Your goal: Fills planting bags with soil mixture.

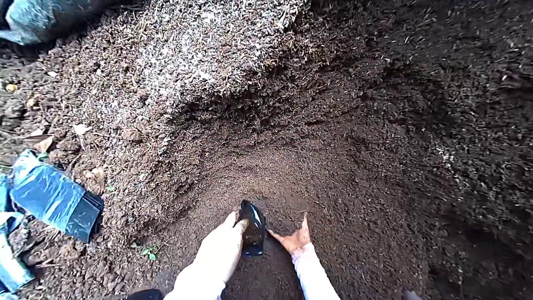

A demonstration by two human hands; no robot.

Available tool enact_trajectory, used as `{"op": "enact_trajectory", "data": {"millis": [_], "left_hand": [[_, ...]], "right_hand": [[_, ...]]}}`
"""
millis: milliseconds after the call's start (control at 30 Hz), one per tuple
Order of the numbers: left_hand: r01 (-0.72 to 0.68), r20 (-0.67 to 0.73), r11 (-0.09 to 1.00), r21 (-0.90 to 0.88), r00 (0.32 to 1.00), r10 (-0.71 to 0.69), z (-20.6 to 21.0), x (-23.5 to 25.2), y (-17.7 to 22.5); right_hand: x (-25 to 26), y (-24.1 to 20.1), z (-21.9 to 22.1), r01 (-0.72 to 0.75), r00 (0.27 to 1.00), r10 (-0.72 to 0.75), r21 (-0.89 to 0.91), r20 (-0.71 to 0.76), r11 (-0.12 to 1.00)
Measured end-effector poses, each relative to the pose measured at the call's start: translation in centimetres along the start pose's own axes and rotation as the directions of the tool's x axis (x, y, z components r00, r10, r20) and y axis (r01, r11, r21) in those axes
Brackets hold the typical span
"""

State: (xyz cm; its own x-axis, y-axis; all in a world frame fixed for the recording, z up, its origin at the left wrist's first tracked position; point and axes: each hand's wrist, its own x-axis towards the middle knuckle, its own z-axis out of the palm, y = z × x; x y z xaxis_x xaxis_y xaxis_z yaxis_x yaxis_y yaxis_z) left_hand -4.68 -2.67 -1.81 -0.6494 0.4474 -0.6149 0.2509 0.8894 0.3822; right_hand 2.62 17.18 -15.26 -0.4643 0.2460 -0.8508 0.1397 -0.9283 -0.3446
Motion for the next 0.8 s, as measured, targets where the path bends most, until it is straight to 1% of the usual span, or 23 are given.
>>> {"op": "enact_trajectory", "data": {"millis": [67, 100, 167, 267, 333, 367, 400, 467, 533, 567, 600, 633, 667, 700, 733, 767, 800], "left_hand": [[-0.045, -0.042, 0.994, -0.099, 0.998, 0.041, 0.1, -0.1, -0.4], [-0.084, -0.074, 0.986, -0.141, 0.994, 0.075, 0.2, -0.1, -0.8], [-0.131, -0.063, 0.959, -0.251, 0.991, 0.119, -0.1, 0.2, -1.3], [-0.161, -0.018, 0.916, -0.367, 0.986, 0.166, -0.4, 0.3, -1.0], [-0.173, -0.017, 0.904, -0.392, 0.983, 0.181, -0.7, 0.5, -0.7], [-0.18, -0.021, 0.898, -0.402, 0.982, 0.187, -0.8, 0.6, -0.5], [-0.184, -0.022, 0.892, -0.413, 0.981, 0.192, -0.8, 0.7, -0.3], [-0.189, -0.031, 0.877, -0.441, 0.98, 0.196, -1.1, 0.9, 0.2], [-0.203, -0.029, 0.869, -0.452, 0.977, 0.213, -1.2, 1.2, 0.9], [-0.212, -0.029, 0.863, -0.458, 0.974, 0.224, -1.1, 1.3, 1.3], [-0.228, -0.04, 0.855, -0.465, 0.971, 0.237, -1.1, 1.2, 1.6], [-0.249, -0.06, 0.85, -0.464, 0.966, 0.251, -1.0, 1.1, 1.8], [-0.267, -0.083, 0.847, -0.459, 0.963, 0.258, -1.0, 0.9, 1.9], [-0.27, -0.097, 0.85, -0.453, 0.962, 0.254, -1.0, 0.7, 1.9], [-0.26, -0.096, 0.859, -0.442, 0.965, 0.243, -1.0, 0.5, 1.8], [-0.244, -0.085, 0.866, -0.436, 0.97, 0.23, -1.0, 0.1, 1.6], [-0.226, -0.076, 0.871, -0.436, 0.974, 0.214, -1.0, -0.1, 1.5]], "right_hand": [[1.6, 0.2, 1.5, 0.083, 0.994, -0.086, 0.034, 0.075, 0.996], [2.1, 0.3, 2.3, 0.112, 0.99, -0.116, 0.048, 0.082, 0.993], [2.3, 0.3, 3.3, 0.142, 0.989, -0.143, 0.025, 0.043, 0.99], [1.8, -0.1, 2.7, 0.144, 0.989, -0.144, -0.04, -0.007, 0.989], [0.5, -1.3, 2.3, 0.187, 0.982, -0.189, -0.098, -0.007, 0.977], [-0.7, -1.9, 2.1, 0.226, 0.974, -0.225, -0.118, 0.021, 0.967], [-2.2, -2.6, 1.8, 0.262, 0.963, -0.254, -0.106, 0.084, 0.959], [-5.1, -3.8, 1.7, 0.311, 0.925, -0.298, -0.017, 0.236, 0.95], [-8.0, -4.7, 1.8, 0.288, 0.892, -0.282, 0.036, 0.354, 0.957], [-9.3, -4.9, 1.9, 0.276, 0.874, -0.256, 0.011, 0.414, 0.961], [-10.1, -5.0, 2.1, 0.223, 0.854, -0.193, -0.004, 0.484, 0.975], [-10.5, -5.0, 2.4, 0.159, 0.819, -0.117, -0.026, 0.562, 0.987], [-10.9, -4.9, 3.1, 0.128, 0.792, -0.063, -0.064, 0.608, 0.99], [-11.5, -4.5, 3.8, 0.165, 0.806, -0.07, -0.109, 0.587, 0.98], [-12.1, -4.1, 4.6, 0.233, 0.842, -0.109, -0.175, 0.528, 0.957], [-12.6, -3.7, 5.3, 0.321, 0.861, -0.171, -0.251, 0.478, 0.913], [-12.9, -3.4, 6.0, 0.4, 0.865, -0.238, -0.32, 0.442, 0.859]]}}
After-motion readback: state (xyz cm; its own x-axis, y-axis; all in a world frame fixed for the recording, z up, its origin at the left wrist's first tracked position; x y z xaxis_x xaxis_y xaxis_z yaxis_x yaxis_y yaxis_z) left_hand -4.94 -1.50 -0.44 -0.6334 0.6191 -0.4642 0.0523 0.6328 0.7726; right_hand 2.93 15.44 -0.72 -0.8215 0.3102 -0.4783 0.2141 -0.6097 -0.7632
